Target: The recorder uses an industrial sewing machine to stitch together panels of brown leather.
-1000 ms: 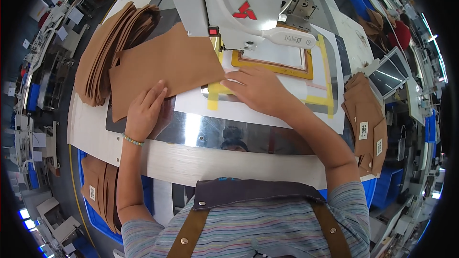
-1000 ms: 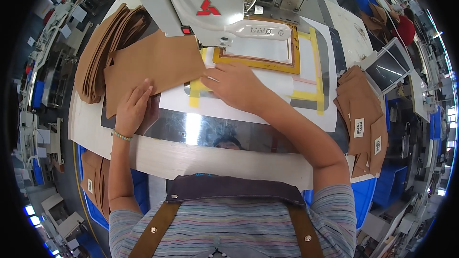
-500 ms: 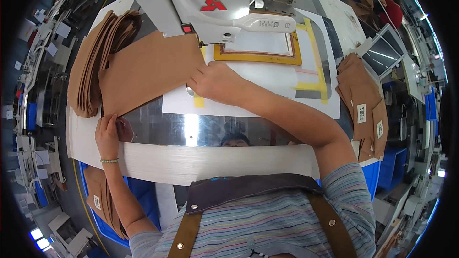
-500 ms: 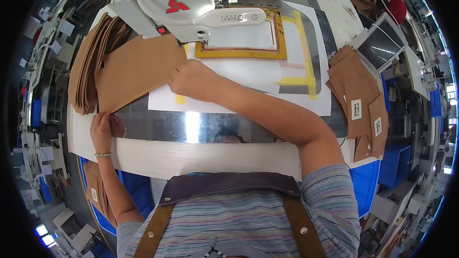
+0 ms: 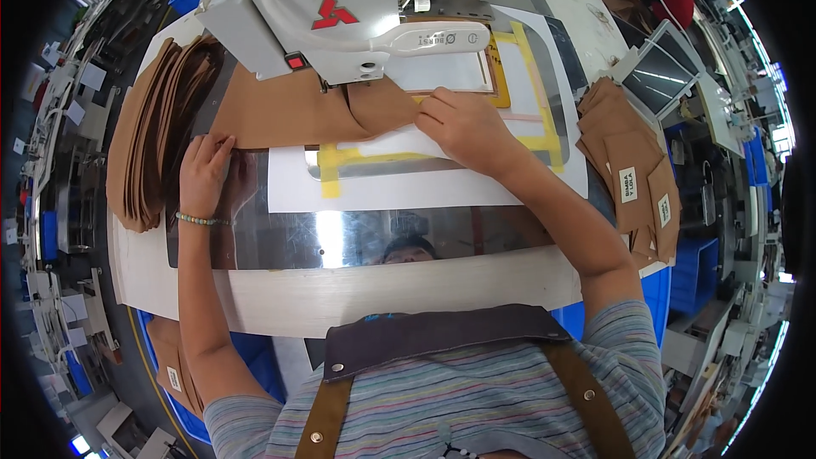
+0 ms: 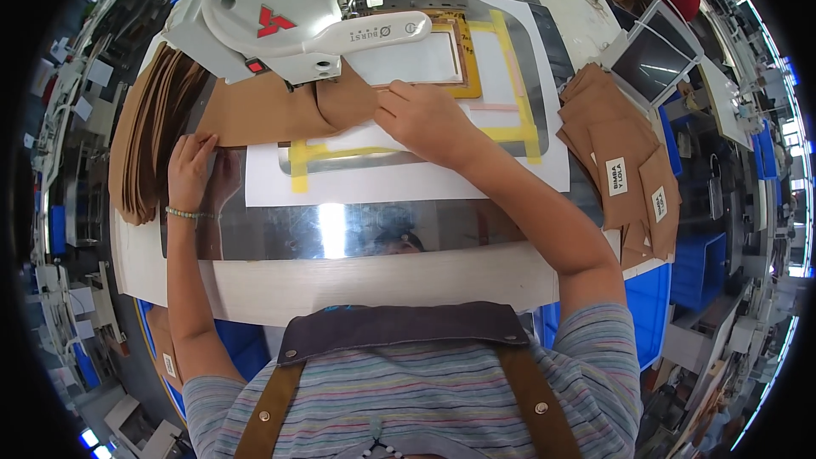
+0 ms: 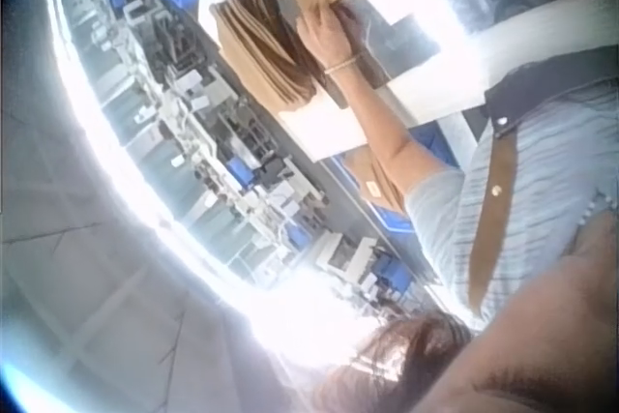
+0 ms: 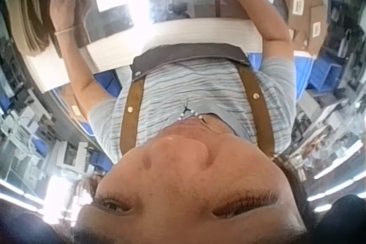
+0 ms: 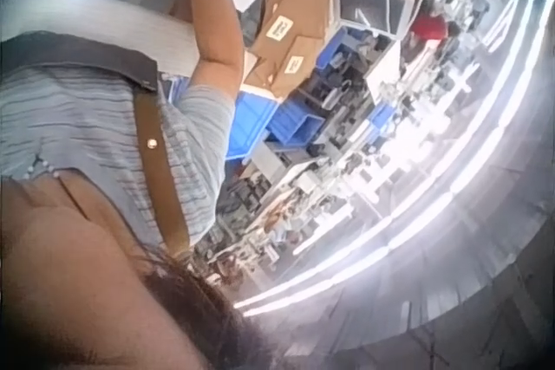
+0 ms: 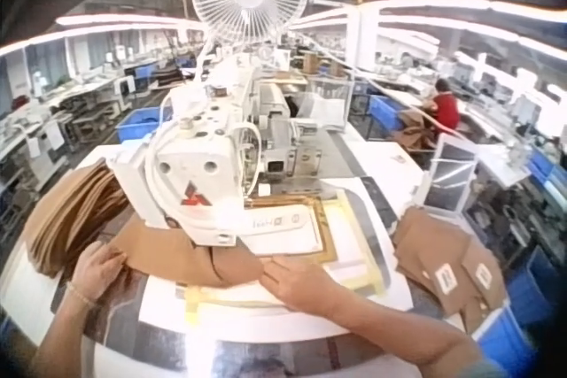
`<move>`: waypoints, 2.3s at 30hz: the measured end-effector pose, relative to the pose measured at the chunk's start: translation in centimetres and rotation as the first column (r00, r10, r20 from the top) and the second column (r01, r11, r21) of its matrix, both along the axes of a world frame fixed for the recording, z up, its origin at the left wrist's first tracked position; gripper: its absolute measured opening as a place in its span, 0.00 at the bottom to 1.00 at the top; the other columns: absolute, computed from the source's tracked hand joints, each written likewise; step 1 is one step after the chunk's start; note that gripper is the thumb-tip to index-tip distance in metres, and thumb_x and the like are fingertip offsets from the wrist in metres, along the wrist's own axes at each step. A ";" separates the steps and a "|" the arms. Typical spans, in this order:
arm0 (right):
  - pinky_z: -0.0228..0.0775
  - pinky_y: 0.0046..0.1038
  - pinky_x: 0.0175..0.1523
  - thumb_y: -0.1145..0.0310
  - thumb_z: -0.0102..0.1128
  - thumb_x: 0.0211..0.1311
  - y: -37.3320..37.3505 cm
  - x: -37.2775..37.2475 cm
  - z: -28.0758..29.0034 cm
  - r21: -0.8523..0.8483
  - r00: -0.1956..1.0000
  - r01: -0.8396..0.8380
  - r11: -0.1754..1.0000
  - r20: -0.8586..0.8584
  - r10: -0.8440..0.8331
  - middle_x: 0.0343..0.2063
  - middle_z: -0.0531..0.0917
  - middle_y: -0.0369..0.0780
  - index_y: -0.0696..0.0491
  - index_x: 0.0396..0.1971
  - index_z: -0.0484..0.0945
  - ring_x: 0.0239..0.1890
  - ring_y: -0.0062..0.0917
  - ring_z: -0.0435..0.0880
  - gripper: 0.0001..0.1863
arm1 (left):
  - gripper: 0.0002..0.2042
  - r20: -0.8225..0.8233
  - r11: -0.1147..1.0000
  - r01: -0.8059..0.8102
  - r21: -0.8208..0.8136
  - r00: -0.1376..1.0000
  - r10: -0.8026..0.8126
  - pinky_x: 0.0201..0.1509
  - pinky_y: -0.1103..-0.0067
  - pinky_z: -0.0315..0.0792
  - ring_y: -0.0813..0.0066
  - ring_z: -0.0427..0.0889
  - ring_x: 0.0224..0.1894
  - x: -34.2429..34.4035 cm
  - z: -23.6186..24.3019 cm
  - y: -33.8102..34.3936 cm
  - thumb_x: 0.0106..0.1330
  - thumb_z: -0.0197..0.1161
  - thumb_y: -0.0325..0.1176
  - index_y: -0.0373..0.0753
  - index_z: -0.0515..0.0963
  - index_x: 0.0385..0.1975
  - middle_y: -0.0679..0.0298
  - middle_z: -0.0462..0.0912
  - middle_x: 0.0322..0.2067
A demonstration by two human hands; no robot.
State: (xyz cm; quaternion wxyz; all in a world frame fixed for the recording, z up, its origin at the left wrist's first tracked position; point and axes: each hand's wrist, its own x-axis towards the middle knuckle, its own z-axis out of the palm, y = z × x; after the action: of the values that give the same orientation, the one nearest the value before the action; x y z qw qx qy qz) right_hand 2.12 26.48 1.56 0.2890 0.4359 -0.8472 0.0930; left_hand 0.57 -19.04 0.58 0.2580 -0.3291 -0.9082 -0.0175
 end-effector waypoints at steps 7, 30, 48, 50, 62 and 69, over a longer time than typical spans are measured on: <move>0.77 0.28 0.40 0.71 0.63 0.53 -5.3 -0.7 -1.4 -0.045 0.993 -0.108 0.993 0.035 0.109 0.33 0.79 0.33 0.50 0.32 0.81 0.42 0.26 0.81 0.05 | 0.16 -0.147 0.946 -0.324 -0.001 0.936 0.321 0.52 0.68 0.80 0.59 0.83 0.48 1.7 0.9 -5.7 0.65 0.60 0.17 0.36 0.84 0.51 0.59 0.85 0.45; 0.77 0.28 0.38 0.73 0.64 0.50 12.1 1.4 0.8 0.286 0.994 0.110 0.952 -0.054 -0.099 0.30 0.75 0.35 0.53 0.24 0.77 0.39 0.27 0.79 0.04 | 0.16 0.086 0.964 0.220 0.151 0.968 -0.234 0.45 0.69 0.79 0.59 0.83 0.42 -3.1 -0.8 9.5 0.56 0.65 0.17 0.34 0.85 0.45 0.60 0.83 0.40; 0.55 0.44 0.77 0.55 0.56 0.77 14.5 7.4 -2.2 0.069 0.746 0.606 0.793 0.297 -0.596 0.71 0.71 0.44 0.51 0.65 0.79 0.75 0.42 0.63 0.24 | 0.23 0.329 0.995 0.049 0.091 0.941 -0.076 0.78 0.60 0.60 0.48 0.63 0.75 0.6 -0.8 13.6 0.71 0.62 0.31 0.40 0.77 0.66 0.55 0.71 0.71; 0.54 0.44 0.77 0.55 0.55 0.78 14.6 7.4 -2.3 0.085 0.733 0.611 0.787 0.314 -0.604 0.72 0.70 0.44 0.51 0.65 0.79 0.76 0.42 0.62 0.24 | 0.24 0.332 0.996 0.046 0.072 0.941 -0.067 0.78 0.59 0.59 0.47 0.63 0.76 0.5 -0.8 13.3 0.71 0.62 0.32 0.41 0.75 0.68 0.56 0.70 0.72; 0.54 0.45 0.76 0.55 0.58 0.75 14.4 7.4 -2.4 0.083 0.734 0.615 0.784 0.303 -0.608 0.71 0.70 0.45 0.53 0.64 0.79 0.76 0.43 0.62 0.24 | 0.25 0.344 0.996 0.011 0.088 0.938 -0.041 0.78 0.60 0.59 0.49 0.62 0.77 0.6 -0.9 13.3 0.71 0.63 0.33 0.44 0.76 0.69 0.56 0.70 0.73; 0.51 0.45 0.79 0.57 0.57 0.75 13.8 7.2 -2.0 0.092 0.718 0.622 0.777 0.328 -0.614 0.74 0.68 0.43 0.49 0.66 0.79 0.77 0.42 0.60 0.24 | 0.24 0.297 0.996 -0.010 0.084 0.955 -0.016 0.77 0.61 0.63 0.51 0.65 0.75 0.9 -0.5 12.6 0.69 0.67 0.36 0.43 0.79 0.66 0.58 0.70 0.73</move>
State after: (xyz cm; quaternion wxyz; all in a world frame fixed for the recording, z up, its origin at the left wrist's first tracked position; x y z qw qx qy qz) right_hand 9.33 40.29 -0.47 0.1580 0.1019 -0.9793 0.0756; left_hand 1.49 -6.40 0.10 0.1321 -0.3129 -0.9346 -0.1058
